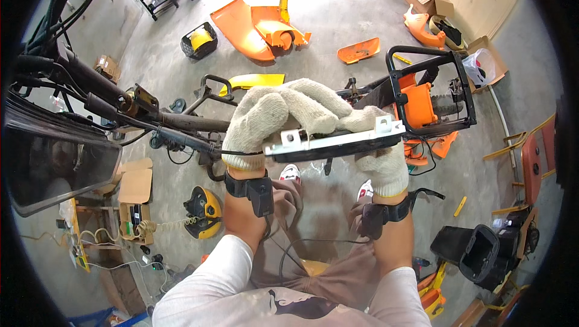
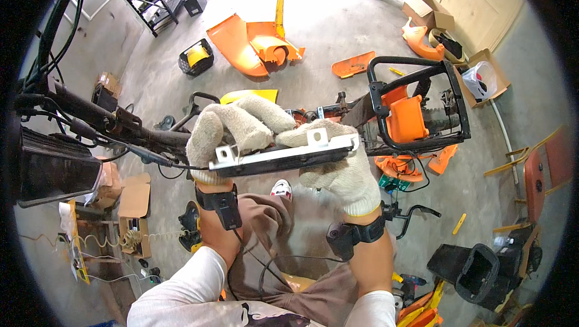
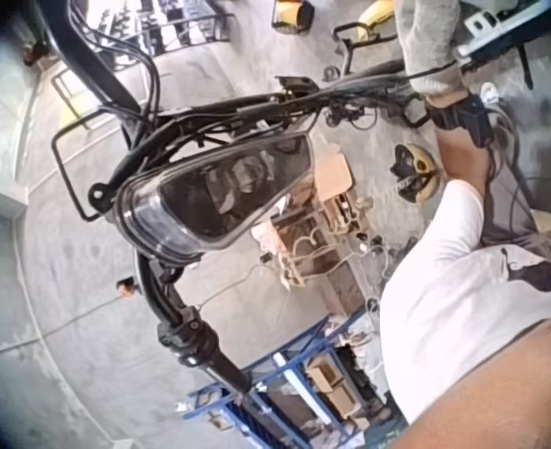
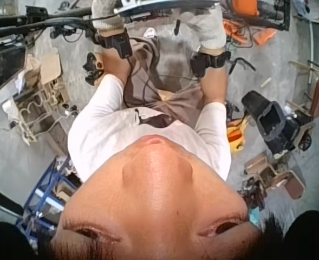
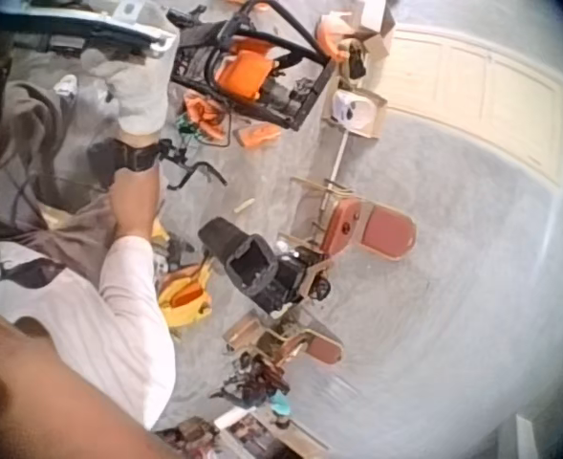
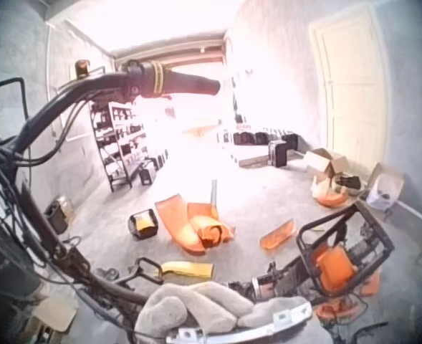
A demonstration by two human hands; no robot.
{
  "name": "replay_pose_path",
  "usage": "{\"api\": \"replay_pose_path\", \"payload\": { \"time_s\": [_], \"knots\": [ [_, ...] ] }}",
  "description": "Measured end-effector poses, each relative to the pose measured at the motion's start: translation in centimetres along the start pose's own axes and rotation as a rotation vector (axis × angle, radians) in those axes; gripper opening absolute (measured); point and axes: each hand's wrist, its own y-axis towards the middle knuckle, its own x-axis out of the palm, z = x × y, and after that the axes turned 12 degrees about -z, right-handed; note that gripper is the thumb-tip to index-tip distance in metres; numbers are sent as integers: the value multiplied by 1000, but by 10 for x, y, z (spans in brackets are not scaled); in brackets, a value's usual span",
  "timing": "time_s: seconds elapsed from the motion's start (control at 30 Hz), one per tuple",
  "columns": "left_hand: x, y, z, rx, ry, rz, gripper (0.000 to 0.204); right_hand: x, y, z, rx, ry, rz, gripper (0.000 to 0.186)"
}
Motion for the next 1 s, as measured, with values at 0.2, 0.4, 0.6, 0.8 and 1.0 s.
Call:
{"api": "replay_pose_path", "payload": {
  "time_s": [0.2,0.4,0.6,0.8,1.0],
  "knots": [
    [32,-15,-5,-14,-113,146,44,-1,-14,1,76,-162,4,54],
    [58,-20,-8,-7,-209,277,47,-4,-24,8,84,-135,-13,57],
    [63,-9,-10,47,-319,314,49,-12,-29,2,73,-139,-22,61],
    [21,17,-7,329,-486,132,34,16,7,-33,124,-495,-190,37],
    [-4,26,-4,276,-286,157,35,7,3,7,87,-417,56,25]
  ]
}}
